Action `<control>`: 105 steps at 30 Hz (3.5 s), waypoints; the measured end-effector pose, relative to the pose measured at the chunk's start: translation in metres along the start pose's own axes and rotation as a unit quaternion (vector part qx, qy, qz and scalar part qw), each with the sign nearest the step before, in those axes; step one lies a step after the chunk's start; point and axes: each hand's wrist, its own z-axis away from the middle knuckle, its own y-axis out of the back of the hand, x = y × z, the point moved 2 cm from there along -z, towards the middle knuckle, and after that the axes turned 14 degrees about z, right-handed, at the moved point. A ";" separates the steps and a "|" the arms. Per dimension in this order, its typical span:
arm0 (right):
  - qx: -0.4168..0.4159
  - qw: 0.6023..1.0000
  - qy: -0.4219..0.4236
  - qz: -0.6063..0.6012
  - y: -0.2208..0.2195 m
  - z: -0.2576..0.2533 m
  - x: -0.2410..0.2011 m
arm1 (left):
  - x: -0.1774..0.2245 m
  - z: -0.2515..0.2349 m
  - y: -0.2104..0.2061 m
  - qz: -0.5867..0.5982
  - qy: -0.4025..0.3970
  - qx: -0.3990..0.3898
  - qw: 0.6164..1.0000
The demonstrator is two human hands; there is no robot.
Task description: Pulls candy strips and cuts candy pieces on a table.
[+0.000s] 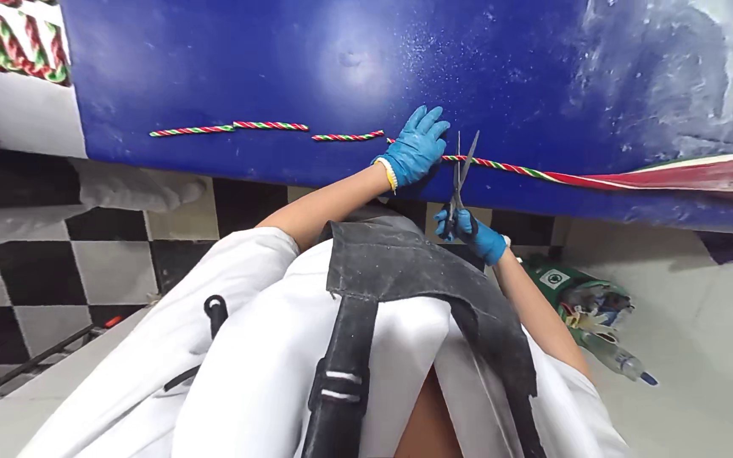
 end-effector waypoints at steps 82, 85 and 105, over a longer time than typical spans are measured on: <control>0.430 0.583 -0.283 0.629 0.298 0.107 -0.013 | 0.236 -0.262 -0.171 0.046 0.068 -0.186 0.979; 0.368 0.592 -0.271 0.664 0.296 0.103 -0.022 | 0.229 -0.250 -0.156 0.100 0.130 -0.232 0.959; 0.220 0.578 -0.387 0.684 0.251 0.058 -0.045 | 0.055 -0.003 -0.002 0.306 0.109 -0.297 0.898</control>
